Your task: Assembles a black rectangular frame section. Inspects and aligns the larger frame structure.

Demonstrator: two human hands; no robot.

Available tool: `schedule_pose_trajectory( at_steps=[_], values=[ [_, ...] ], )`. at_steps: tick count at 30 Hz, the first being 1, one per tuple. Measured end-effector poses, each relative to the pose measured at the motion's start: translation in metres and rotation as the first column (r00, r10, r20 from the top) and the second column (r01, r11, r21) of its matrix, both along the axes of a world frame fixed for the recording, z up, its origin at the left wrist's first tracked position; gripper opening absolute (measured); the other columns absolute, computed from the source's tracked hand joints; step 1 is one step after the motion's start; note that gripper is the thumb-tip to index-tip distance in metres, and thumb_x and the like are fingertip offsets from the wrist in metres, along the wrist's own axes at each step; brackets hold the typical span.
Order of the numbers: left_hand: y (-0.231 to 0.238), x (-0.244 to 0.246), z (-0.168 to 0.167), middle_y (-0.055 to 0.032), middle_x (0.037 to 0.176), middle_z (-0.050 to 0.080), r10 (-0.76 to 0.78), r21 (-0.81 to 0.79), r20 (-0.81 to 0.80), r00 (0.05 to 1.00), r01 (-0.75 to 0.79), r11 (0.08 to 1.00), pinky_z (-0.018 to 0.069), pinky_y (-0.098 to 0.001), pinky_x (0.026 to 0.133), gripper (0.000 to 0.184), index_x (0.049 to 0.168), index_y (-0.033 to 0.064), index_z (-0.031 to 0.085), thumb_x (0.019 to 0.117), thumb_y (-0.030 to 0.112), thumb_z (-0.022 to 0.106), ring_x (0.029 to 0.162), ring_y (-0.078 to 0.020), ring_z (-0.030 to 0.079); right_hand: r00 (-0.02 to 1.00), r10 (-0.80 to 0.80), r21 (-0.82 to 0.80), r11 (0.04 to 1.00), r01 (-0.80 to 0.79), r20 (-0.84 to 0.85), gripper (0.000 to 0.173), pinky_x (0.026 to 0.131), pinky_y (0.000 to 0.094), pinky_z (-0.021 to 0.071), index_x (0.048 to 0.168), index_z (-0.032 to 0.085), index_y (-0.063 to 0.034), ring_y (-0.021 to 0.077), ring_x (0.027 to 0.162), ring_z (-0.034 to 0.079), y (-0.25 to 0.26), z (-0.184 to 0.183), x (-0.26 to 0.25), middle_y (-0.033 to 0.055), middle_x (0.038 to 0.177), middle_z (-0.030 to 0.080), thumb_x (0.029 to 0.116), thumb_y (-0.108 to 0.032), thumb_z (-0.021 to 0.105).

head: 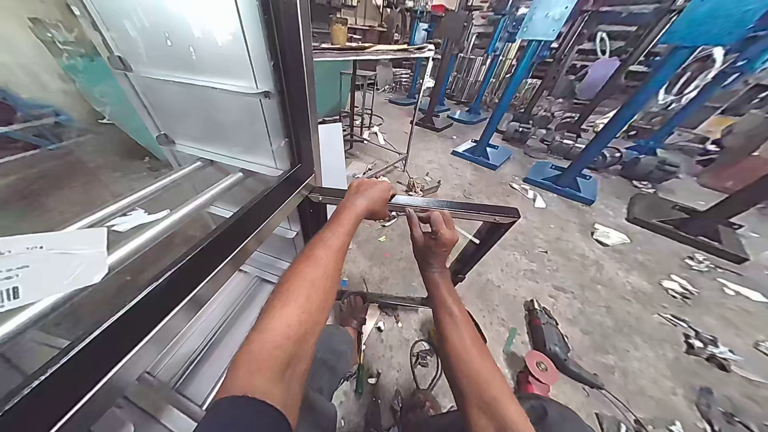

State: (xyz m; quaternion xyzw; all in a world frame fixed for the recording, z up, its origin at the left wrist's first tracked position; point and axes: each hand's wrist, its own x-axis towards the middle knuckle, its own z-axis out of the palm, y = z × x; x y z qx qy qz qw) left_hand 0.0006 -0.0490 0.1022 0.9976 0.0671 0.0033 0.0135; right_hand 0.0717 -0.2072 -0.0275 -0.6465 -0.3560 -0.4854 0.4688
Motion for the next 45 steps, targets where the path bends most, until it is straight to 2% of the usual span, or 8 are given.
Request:
schedule_pose_trajectory(
  at_steps=[6, 12, 21, 25, 28, 31, 36, 45],
  values=[
    [-0.001, -0.001, 0.0, -0.0113, 0.102, 0.072, 0.013, 0.005, -0.007, 1.0, -0.013, 1.0, 0.0536, -0.0638, 0.074, 0.035, 0.11, 0.0185, 0.071, 0.081, 0.037, 0.079, 0.098, -0.0357, 0.069, 0.997, 0.035, -0.039, 0.999, -0.032, 0.074, 0.014, 0.085, 0.0325, 0.0596, 0.1, 0.08, -0.013, 0.0174, 0.097, 0.071, -0.002, -0.004, 0.001, 0.0063, 0.102, 0.074, 0.086, -0.014, 0.081],
    [0.0, 0.002, -0.002, -0.0105, 0.101, 0.072, 0.005, 0.005, -0.007, 1.0, -0.005, 1.0, 0.0535, -0.0636, 0.073, 0.033, 0.108, 0.019, 0.07, 0.0809, 0.036, 0.08, 0.097, -0.0346, 0.069, 1.0, 0.009, 0.017, 1.0, -0.009, 0.014, 0.02, 0.075, 0.0316, 0.0585, 0.08, 0.072, -0.0095, 0.0158, 0.083, 0.069, 0.0, 0.0, 0.0, 0.0042, 0.084, 0.071, 0.0859, -0.024, 0.084],
    [-0.001, 0.0, -0.001, -0.0163, 0.108, 0.071, -0.026, -0.006, 0.014, 1.0, 0.026, 1.0, 0.0498, -0.0731, 0.075, 0.04, 0.115, 0.0194, 0.071, 0.0822, 0.038, 0.082, 0.103, -0.0433, 0.067, 0.978, 0.182, -0.141, 0.97, -0.196, -0.106, 0.025, 0.078, 0.0407, 0.0597, 0.093, 0.072, -0.0043, 0.0194, 0.081, 0.07, -0.012, 0.009, -0.008, 0.0074, 0.085, 0.072, 0.088, -0.026, 0.082],
    [-0.003, -0.004, 0.002, -0.0192, 0.1, 0.07, 0.003, -0.008, 0.005, 1.0, -0.003, 1.0, 0.0479, -0.0734, 0.075, 0.034, 0.106, 0.0158, 0.071, 0.0827, 0.038, 0.083, 0.098, -0.0451, 0.066, 0.941, 0.267, -0.694, 0.637, -0.335, -0.21, 0.041, 0.059, 0.0471, 0.0552, 0.095, 0.069, -0.007, 0.0224, 0.065, 0.066, -0.09, -0.002, -0.009, 0.0051, 0.073, 0.066, 0.0932, -0.048, 0.069],
    [0.0, 0.0, 0.0, -0.0188, 0.096, 0.07, 0.03, 0.013, 0.005, 1.0, -0.03, 0.999, 0.0487, -0.0714, 0.073, 0.036, 0.101, 0.0146, 0.071, 0.0814, 0.041, 0.084, 0.095, -0.0439, 0.067, 0.88, -0.059, -0.818, 0.405, -0.41, -0.47, 0.039, 0.061, 0.051, 0.0546, 0.086, 0.068, -0.0124, 0.0232, 0.068, 0.067, -0.174, -0.046, -0.001, 0.0041, 0.074, 0.066, 0.0913, -0.051, 0.069],
    [-0.002, -0.001, 0.0, -0.019, 0.095, 0.069, 0.018, 0.026, 0.002, 1.0, -0.018, 0.999, 0.0478, -0.0702, 0.071, 0.035, 0.101, 0.0145, 0.069, 0.0826, 0.04, 0.083, 0.093, -0.0441, 0.066, 0.619, -0.31, -0.65, 0.611, -0.452, -0.721, 0.044, 0.073, 0.0549, 0.0576, 0.104, 0.065, -0.0055, 0.0278, 0.08, 0.069, -0.232, -0.121, 0.023, 0.0118, 0.089, 0.069, 0.0826, -0.039, 0.084],
    [0.0, 0.002, 0.0, -0.0166, 0.092, 0.069, 0.016, 0.028, 0.004, 1.0, -0.016, 0.999, 0.0484, -0.0699, 0.069, 0.033, 0.102, 0.0185, 0.07, 0.0828, 0.041, 0.084, 0.089, -0.0427, 0.067, 0.377, -0.082, -0.28, 0.813, -0.511, -0.923, 0.129, 0.106, 0.0501, 0.0501, 0.161, 0.019, -0.02, 0.0237, 0.133, 0.055, -0.222, -0.187, 0.08, 0.0059, 0.147, 0.056, 0.0597, -0.032, 0.098],
    [-0.003, -0.002, -0.001, -0.0156, 0.079, 0.065, -0.042, -0.017, 0.045, 0.998, 0.043, 0.999, 0.0454, -0.0667, 0.062, 0.025, 0.098, 0.0106, 0.068, 0.0857, 0.026, 0.083, 0.074, -0.0384, 0.064, 0.155, 0.225, 0.048, 0.697, -0.716, -0.962, 0.056, 0.088, 0.0321, 0.0602, 0.123, 0.065, -0.0063, 0.0077, 0.089, 0.071, -0.17, -0.216, 0.128, 0.0013, 0.099, 0.075, 0.0733, -0.01, 0.09]
  ],
)
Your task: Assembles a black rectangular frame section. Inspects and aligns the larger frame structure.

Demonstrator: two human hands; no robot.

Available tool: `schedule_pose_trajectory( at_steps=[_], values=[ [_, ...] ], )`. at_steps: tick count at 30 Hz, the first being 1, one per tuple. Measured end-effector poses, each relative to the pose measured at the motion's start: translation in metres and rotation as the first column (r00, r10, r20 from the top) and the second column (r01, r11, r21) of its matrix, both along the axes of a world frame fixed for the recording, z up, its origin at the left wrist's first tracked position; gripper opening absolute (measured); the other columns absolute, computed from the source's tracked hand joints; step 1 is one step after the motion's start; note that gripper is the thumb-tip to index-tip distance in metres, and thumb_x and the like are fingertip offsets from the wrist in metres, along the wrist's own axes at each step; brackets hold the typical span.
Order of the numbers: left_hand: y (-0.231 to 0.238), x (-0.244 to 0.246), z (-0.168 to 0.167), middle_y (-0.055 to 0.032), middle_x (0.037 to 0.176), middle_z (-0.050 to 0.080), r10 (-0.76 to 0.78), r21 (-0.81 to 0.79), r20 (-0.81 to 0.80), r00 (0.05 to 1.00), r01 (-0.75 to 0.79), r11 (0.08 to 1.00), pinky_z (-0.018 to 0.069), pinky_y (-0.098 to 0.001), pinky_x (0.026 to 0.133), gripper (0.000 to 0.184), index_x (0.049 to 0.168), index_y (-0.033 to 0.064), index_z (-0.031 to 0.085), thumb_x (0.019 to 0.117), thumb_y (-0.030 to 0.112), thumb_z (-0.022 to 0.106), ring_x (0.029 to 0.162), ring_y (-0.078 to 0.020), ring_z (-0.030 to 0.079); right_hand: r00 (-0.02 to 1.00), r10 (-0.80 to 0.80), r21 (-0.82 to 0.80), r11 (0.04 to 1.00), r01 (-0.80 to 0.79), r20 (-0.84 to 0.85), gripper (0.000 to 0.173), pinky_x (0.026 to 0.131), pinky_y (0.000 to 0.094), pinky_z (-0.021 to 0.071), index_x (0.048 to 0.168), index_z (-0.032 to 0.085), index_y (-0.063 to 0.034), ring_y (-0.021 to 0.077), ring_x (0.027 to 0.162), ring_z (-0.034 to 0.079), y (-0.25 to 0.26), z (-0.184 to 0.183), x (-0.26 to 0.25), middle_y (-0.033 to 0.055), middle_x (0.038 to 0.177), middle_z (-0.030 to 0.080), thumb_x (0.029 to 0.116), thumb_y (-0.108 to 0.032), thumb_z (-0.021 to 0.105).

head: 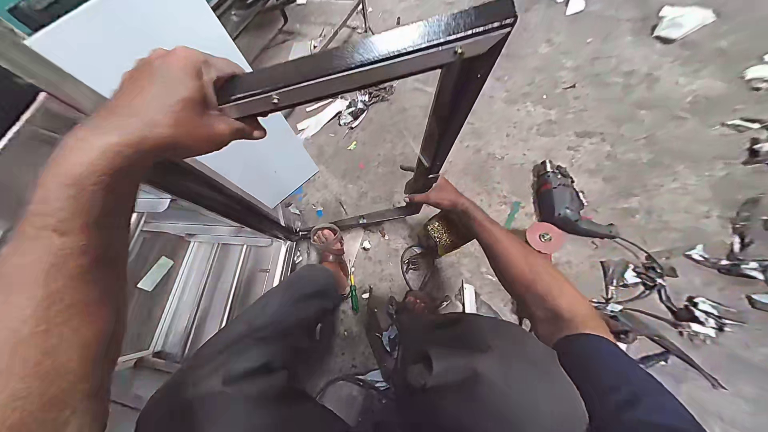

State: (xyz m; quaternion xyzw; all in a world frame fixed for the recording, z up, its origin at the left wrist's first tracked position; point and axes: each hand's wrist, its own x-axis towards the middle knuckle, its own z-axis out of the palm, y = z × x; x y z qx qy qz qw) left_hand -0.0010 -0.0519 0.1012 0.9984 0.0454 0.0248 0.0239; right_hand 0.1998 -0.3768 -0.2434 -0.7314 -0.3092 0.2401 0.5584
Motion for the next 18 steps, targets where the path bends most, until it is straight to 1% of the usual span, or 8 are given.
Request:
schedule_pose_trajectory(
  at_steps=[2, 4, 6, 7, 10, 12, 15, 18],
  values=[
    [0.004, -0.001, -0.003, -0.0125, 0.074, 0.06, -0.044, -0.008, 0.03, 0.999, 0.044, 0.999, 0.0425, -0.0608, 0.057, 0.027, 0.095, 0.0091, 0.065, 0.0851, 0.029, 0.081, 0.067, -0.0326, 0.059, 1.0, 0.024, 0.032, 0.999, -0.023, -0.02, 0.057, 0.085, 0.0286, 0.0604, 0.125, 0.067, -0.0089, 0.0043, 0.085, 0.071, -0.001, 0.002, 0.0, -0.0018, 0.095, 0.076, 0.0732, -0.009, 0.09],
    [0.023, 0.001, -0.012, -0.008, 0.074, 0.06, -0.103, -0.024, 0.072, 0.992, 0.105, 0.994, 0.0438, -0.0553, 0.055, 0.036, 0.095, 0.0105, 0.064, 0.0815, 0.04, 0.078, 0.064, -0.025, 0.059, 0.996, 0.074, 0.136, 0.989, -0.065, -0.058, 0.066, 0.083, 0.027, 0.0606, 0.135, 0.063, -0.0099, 0.0048, 0.082, 0.071, -0.002, -0.005, 0.0, -0.0022, 0.092, 0.075, 0.0745, -0.005, 0.087],
    [0.045, 0.005, -0.018, -0.0045, 0.081, 0.065, -0.133, -0.065, 0.073, 0.989, 0.137, 0.988, 0.0522, -0.0491, 0.06, 0.044, 0.1, 0.0127, 0.065, 0.0775, 0.048, 0.08, 0.069, -0.017, 0.064, 0.99, 0.111, 0.247, 0.965, -0.085, -0.091, 0.07, 0.079, 0.0282, 0.0616, 0.141, 0.059, -0.0081, 0.0076, 0.076, 0.07, 0.0, -0.014, 0.0, -0.0009, 0.086, 0.074, 0.076, -0.003, 0.086],
    [0.051, 0.006, -0.019, -0.0039, 0.082, 0.065, -0.137, -0.08, 0.068, 0.988, 0.142, 0.987, 0.0532, -0.0458, 0.063, 0.047, 0.101, 0.0121, 0.065, 0.0754, 0.049, 0.08, 0.071, -0.0141, 0.064, 0.989, 0.116, 0.273, 0.958, -0.087, -0.093, 0.07, 0.079, 0.0287, 0.062, 0.141, 0.059, -0.0076, 0.0085, 0.076, 0.071, 0.002, -0.017, 0.001, -0.0002, 0.087, 0.075, 0.0768, -0.004, 0.086],
    [0.051, 0.004, -0.018, -0.0061, 0.089, 0.064, -0.145, -0.074, 0.06, 0.988, 0.15, 0.986, 0.0533, -0.04, 0.072, 0.056, 0.107, 0.006, 0.062, 0.0749, 0.048, 0.08, 0.079, -0.0118, 0.062, 0.994, 0.076, 0.325, 0.944, -0.047, -0.079, 0.068, 0.078, 0.031, 0.0619, 0.138, 0.059, -0.0044, 0.0114, 0.076, 0.071, 0.005, -0.025, -0.001, 0.0028, 0.087, 0.074, 0.0766, -0.007, 0.087],
    [0.047, 0.002, -0.02, -0.0013, 0.093, 0.062, -0.154, -0.096, 0.093, 0.984, 0.163, 0.982, 0.0522, -0.0274, 0.077, 0.057, 0.11, 0.0056, 0.059, 0.0739, 0.045, 0.08, 0.083, -0.0028, 0.06, 0.997, 0.048, 0.345, 0.938, -0.026, -0.056, 0.065, 0.079, 0.0324, 0.0619, 0.134, 0.06, -0.0033, 0.0124, 0.078, 0.071, 0.006, -0.026, -0.003, 0.0041, 0.088, 0.074, 0.076, -0.008, 0.088],
    [0.057, 0.004, -0.029, 0.0, 0.096, 0.063, -0.14, -0.237, 0.099, 0.985, 0.16, 0.958, 0.0536, -0.0244, 0.081, 0.059, 0.114, 0.0061, 0.057, 0.0715, 0.037, 0.082, 0.087, -0.0026, 0.062, 0.998, 0.034, 0.358, 0.934, -0.013, -0.053, 0.066, 0.078, 0.0322, 0.0626, 0.136, 0.059, -0.0023, 0.0129, 0.078, 0.072, 0.005, -0.029, -0.007, 0.0047, 0.089, 0.075, 0.0767, -0.009, 0.088],
    [0.062, 0.002, -0.032, -0.0007, 0.098, 0.064, -0.145, -0.278, 0.102, 0.984, 0.169, 0.946, 0.0544, -0.0254, 0.083, 0.065, 0.122, 0.0048, 0.054, 0.0728, 0.038, 0.082, 0.088, -0.0038, 0.063, 0.997, -0.004, 0.385, 0.923, 0.033, -0.075, 0.068, 0.079, 0.0329, 0.0633, 0.137, 0.058, -0.0014, 0.0141, 0.078, 0.073, 0.008, -0.025, -0.009, 0.0056, 0.089, 0.076, 0.0766, -0.008, 0.089]
  ],
)
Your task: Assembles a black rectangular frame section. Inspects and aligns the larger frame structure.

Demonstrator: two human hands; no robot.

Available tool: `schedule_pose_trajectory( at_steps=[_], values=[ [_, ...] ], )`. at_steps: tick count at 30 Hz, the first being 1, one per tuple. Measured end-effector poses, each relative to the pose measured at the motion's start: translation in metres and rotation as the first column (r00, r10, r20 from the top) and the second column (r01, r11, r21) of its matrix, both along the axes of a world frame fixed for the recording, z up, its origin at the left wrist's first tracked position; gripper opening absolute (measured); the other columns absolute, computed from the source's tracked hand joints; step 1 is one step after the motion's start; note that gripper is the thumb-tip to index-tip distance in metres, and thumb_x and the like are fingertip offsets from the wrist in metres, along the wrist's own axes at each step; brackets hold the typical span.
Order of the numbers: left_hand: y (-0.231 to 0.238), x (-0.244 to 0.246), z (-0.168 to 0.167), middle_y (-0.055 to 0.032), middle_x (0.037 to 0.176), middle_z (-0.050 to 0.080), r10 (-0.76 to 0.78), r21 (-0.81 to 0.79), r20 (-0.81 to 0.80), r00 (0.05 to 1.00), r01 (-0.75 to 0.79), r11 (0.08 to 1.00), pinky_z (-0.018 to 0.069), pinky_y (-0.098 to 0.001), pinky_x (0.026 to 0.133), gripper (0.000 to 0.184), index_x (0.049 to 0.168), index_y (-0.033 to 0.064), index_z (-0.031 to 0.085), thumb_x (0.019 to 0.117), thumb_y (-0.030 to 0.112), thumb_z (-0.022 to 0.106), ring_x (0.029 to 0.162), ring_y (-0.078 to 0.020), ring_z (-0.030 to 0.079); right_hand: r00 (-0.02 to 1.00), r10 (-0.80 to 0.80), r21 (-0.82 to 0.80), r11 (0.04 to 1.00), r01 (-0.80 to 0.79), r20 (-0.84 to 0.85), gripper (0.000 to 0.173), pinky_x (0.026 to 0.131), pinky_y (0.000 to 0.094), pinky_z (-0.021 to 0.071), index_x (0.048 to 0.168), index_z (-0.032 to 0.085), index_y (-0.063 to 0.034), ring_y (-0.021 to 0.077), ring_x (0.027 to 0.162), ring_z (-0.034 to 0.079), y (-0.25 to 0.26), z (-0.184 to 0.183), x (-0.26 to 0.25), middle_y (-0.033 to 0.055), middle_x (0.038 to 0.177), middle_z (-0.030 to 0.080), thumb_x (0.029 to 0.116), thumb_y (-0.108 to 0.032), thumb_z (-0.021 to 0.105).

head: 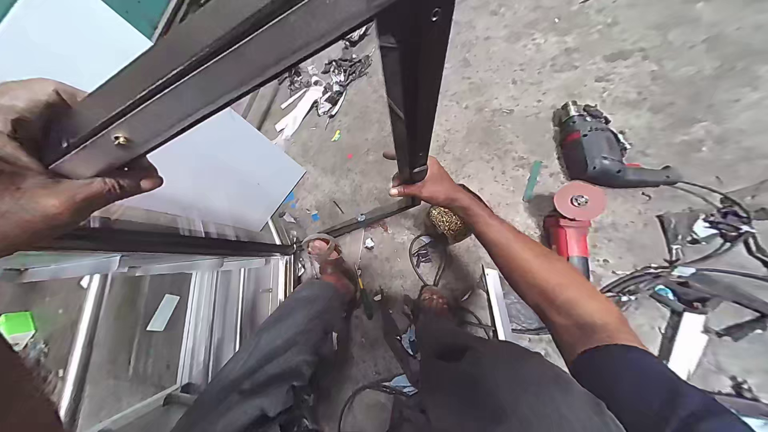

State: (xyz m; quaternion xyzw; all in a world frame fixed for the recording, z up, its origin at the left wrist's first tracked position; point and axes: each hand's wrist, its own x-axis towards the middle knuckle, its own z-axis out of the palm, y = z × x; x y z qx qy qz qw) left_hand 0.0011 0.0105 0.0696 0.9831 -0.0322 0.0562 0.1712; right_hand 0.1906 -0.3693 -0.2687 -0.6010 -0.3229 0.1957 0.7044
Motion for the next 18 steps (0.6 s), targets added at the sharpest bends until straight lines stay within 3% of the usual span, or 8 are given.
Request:
schedule_pose_trajectory(
  at_steps=[6, 10, 12, 15, 18],
  values=[
    [-0.017, -0.003, 0.005, -0.0008, 0.097, 0.064, 0.027, -0.05, -0.036, 0.999, -0.028, 0.998, 0.0563, -0.0235, 0.079, 0.059, 0.124, 0.0063, 0.053, 0.0738, 0.024, 0.08, 0.083, -0.0048, 0.065, 0.999, -0.052, -0.006, 0.999, 0.052, -0.002, 0.072, 0.077, 0.0328, 0.0624, 0.14, 0.056, -0.002, 0.0141, 0.076, 0.072, 0.005, 0.005, 0.002, 0.0061, 0.088, 0.075, 0.0758, -0.006, 0.089],
    [-0.012, -0.002, 0.002, -0.0002, 0.099, 0.065, 0.021, -0.049, -0.036, 0.999, -0.022, 0.999, 0.0587, -0.0251, 0.077, 0.062, 0.125, 0.011, 0.052, 0.0738, 0.03, 0.081, 0.084, -0.0067, 0.067, 0.997, -0.07, -0.034, 0.997, 0.071, 0.037, 0.071, 0.079, 0.0343, 0.0627, 0.139, 0.055, -0.0043, 0.0147, 0.079, 0.073, 0.005, 0.004, 0.005, 0.0056, 0.09, 0.076, 0.0772, -0.008, 0.088],
    [-0.011, -0.002, 0.002, -0.0001, 0.097, 0.065, 0.022, 0.004, -0.025, 0.999, -0.022, 1.0, 0.0585, -0.0264, 0.075, 0.064, 0.124, 0.0116, 0.053, 0.0737, 0.039, 0.081, 0.081, -0.0065, 0.067, 0.994, -0.086, -0.077, 0.993, 0.09, 0.061, 0.069, 0.081, 0.0348, 0.0626, 0.139, 0.056, -0.0051, 0.0139, 0.081, 0.073, 0.004, 0.004, 0.003, 0.0045, 0.091, 0.076, 0.0781, -0.01, 0.088],
    [-0.014, -0.003, 0.005, -0.0034, 0.096, 0.065, 0.026, 0.116, -0.012, 1.0, -0.024, 0.993, 0.0573, -0.0337, 0.075, 0.066, 0.123, 0.01, 0.054, 0.0752, 0.048, 0.079, 0.082, -0.01, 0.066, 0.99, -0.108, -0.124, 0.985, 0.119, 0.094, 0.066, 0.081, 0.0353, 0.063, 0.137, 0.057, -0.0059, 0.0129, 0.081, 0.074, 0.004, 0.004, 0.004, 0.003, 0.092, 0.077, 0.0786, -0.01, 0.088],
    [-0.009, -0.005, 0.004, -0.0106, 0.1, 0.069, 0.054, 0.197, 0.016, 0.998, -0.056, 0.979, 0.0581, -0.0518, 0.074, 0.072, 0.127, 0.0118, 0.055, 0.075, 0.055, 0.079, 0.084, -0.0232, 0.07, 0.99, -0.115, -0.15, 0.981, 0.126, 0.081, 0.067, 0.082, 0.0353, 0.063, 0.137, 0.057, -0.0068, 0.0126, 0.082, 0.074, 0.004, 0.005, 0.004, 0.0023, 0.092, 0.077, 0.0782, -0.011, 0.089]
  ],
)
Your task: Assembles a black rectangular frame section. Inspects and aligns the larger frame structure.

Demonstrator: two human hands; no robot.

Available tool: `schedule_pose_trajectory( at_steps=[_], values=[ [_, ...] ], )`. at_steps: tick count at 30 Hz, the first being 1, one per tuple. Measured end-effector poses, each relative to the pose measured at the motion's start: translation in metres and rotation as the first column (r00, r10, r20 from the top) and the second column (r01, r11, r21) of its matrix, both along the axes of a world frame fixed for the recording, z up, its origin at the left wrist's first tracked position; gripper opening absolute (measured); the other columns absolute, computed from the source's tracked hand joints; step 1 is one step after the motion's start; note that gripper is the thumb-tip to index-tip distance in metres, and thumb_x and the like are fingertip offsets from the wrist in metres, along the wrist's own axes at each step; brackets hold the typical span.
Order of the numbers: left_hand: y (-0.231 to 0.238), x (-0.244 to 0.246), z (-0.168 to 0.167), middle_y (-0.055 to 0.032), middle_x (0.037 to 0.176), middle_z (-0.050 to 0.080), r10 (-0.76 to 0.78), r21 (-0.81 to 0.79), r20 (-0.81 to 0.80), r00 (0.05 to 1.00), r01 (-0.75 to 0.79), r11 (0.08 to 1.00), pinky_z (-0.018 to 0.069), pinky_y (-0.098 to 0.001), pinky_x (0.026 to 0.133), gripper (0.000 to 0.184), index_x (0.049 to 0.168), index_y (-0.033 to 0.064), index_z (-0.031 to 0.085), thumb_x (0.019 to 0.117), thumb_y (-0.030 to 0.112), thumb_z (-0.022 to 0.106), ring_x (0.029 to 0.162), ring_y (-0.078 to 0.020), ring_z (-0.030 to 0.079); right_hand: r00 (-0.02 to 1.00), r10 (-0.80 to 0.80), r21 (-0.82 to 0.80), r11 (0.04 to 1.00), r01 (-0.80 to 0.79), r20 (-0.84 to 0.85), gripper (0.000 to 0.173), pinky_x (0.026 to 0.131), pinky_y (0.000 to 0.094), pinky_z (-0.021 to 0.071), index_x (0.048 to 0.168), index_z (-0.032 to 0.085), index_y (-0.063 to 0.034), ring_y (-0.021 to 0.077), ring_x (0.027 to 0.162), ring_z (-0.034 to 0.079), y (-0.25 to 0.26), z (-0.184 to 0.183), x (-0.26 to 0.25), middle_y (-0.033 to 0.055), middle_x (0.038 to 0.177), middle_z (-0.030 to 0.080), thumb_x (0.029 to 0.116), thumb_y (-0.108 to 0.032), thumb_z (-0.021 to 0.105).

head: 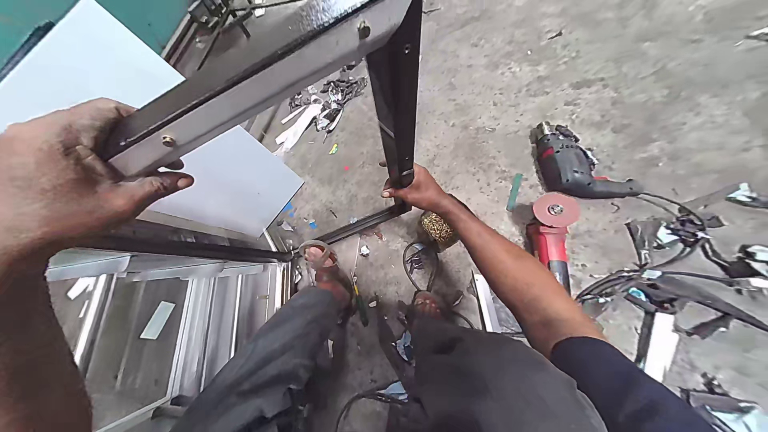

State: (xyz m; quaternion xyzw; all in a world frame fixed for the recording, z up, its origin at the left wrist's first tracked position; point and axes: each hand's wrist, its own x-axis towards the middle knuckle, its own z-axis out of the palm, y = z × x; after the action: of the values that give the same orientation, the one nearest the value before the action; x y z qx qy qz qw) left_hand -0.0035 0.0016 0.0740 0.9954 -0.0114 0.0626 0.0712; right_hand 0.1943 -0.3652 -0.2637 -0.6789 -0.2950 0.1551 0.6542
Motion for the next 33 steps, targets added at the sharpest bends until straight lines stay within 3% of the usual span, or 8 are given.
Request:
schedule_pose_trajectory(
  at_steps=[2, 5, 14, 23, 27, 29, 32, 33],
  values=[
    [-0.004, -0.001, 0.0, -0.0138, 0.1, 0.069, 0.024, 0.072, 0.036, 0.999, -0.026, 0.997, 0.0561, -0.062, 0.07, 0.071, 0.129, 0.0152, 0.056, 0.0752, 0.056, 0.079, 0.082, -0.0319, 0.07, 1.0, -0.005, -0.021, 1.0, 0.005, -0.002, 0.068, 0.082, 0.0355, 0.0631, 0.137, 0.057, -0.0069, 0.0122, 0.082, 0.074, -0.001, 0.001, 0.001, 0.0021, 0.093, 0.077, 0.078, -0.013, 0.089],
    [-0.035, -0.006, 0.008, -0.0229, 0.091, 0.066, 0.042, 0.126, 0.041, 0.998, -0.047, 0.991, 0.0458, -0.0727, 0.063, 0.061, 0.13, 0.0102, 0.058, 0.0801, 0.032, 0.085, 0.076, -0.0459, 0.063, 0.999, -0.028, -0.106, 0.994, 0.026, -0.021, 0.069, 0.085, 0.0419, 0.062, 0.14, 0.056, -0.0105, 0.0162, 0.086, 0.074, -0.007, 0.006, -0.009, 0.0047, 0.097, 0.077, 0.0788, -0.015, 0.089],
    [-0.052, 0.012, 0.027, -0.0088, 0.089, 0.072, 0.148, 0.112, -0.143, 0.979, -0.133, 0.985, 0.0545, -0.066, 0.073, 0.049, 0.12, 0.021, 0.068, 0.0772, 0.029, 0.091, 0.081, -0.0316, 0.07, 1.0, -0.025, -0.105, 0.994, 0.025, -0.005, 0.076, 0.089, 0.0361, 0.0619, 0.143, 0.053, -0.0089, 0.0123, 0.09, 0.074, -0.003, 0.001, -0.003, 0.0025, 0.102, 0.076, 0.0773, -0.025, 0.089],
    [-0.045, 0.004, 0.012, -0.0061, 0.085, 0.072, 0.171, 0.153, -0.014, 0.985, -0.167, 0.974, 0.054, -0.0631, 0.067, 0.068, 0.132, 0.0304, 0.059, 0.0726, 0.038, 0.093, 0.076, -0.0303, 0.069, 0.999, -0.032, -0.091, 0.995, 0.032, 0.001, 0.093, 0.091, 0.0365, 0.0613, 0.152, 0.037, -0.0071, 0.013, 0.093, 0.073, -0.004, -0.003, -0.008, 0.0047, 0.105, 0.074, 0.0766, -0.022, 0.089],
    [-0.056, -0.001, 0.02, -0.0178, 0.099, 0.071, 0.12, 0.129, -0.052, 0.991, -0.112, 0.985, 0.0517, -0.0724, 0.077, 0.063, 0.133, 0.0165, 0.06, 0.0791, 0.034, 0.088, 0.091, -0.0417, 0.069, 0.993, -0.116, -0.219, 0.969, 0.112, -0.004, 0.06, 0.092, 0.0438, 0.0596, 0.133, 0.059, -0.0027, 0.0186, 0.097, 0.072, -0.014, 0.006, -0.021, 0.0107, 0.107, 0.073, 0.0824, -0.021, 0.086],
    [-0.058, -0.006, 0.021, -0.0187, 0.109, 0.071, 0.117, 0.12, -0.045, 0.992, -0.11, 0.987, 0.051, -0.0726, 0.082, 0.067, 0.139, 0.0184, 0.057, 0.0804, 0.031, 0.086, 0.099, -0.0429, 0.069, 0.994, -0.11, -0.312, 0.944, 0.112, 0.023, 0.063, 0.087, 0.0577, 0.0569, 0.136, 0.055, -0.0029, 0.0309, 0.095, 0.07, -0.015, 0.009, -0.026, 0.0193, 0.109, 0.07, 0.086, -0.026, 0.085],
    [-0.059, -0.019, 0.01, -0.0079, 0.135, 0.065, 0.104, 0.216, 0.12, 0.987, -0.128, 0.968, 0.0461, -0.0657, 0.102, 0.09, 0.155, 0.0245, 0.042, 0.079, 0.045, 0.084, 0.121, -0.0329, 0.064, 0.991, -0.072, -0.246, 0.964, 0.097, 0.11, 0.063, 0.087, 0.0564, 0.0567, 0.137, 0.056, -0.0049, 0.0287, 0.094, 0.071, -0.012, 0.013, -0.028, 0.0175, 0.109, 0.071, 0.0839, -0.022, 0.086],
    [-0.06, -0.026, 0.001, -0.0051, 0.146, 0.059, 0.051, 0.234, 0.259, 0.965, -0.113, 0.966, 0.0341, -0.0652, 0.114, 0.095, 0.158, 0.0227, 0.039, 0.0786, 0.054, 0.081, 0.134, -0.0294, 0.055, 0.993, -0.047, -0.201, 0.977, 0.068, 0.106, 0.071, 0.093, 0.0526, 0.0568, 0.144, 0.051, -0.0063, 0.0252, 0.099, 0.071, -0.01, 0.012, -0.024, 0.0151, 0.113, 0.072, 0.0833, -0.019, 0.086]
  ],
)
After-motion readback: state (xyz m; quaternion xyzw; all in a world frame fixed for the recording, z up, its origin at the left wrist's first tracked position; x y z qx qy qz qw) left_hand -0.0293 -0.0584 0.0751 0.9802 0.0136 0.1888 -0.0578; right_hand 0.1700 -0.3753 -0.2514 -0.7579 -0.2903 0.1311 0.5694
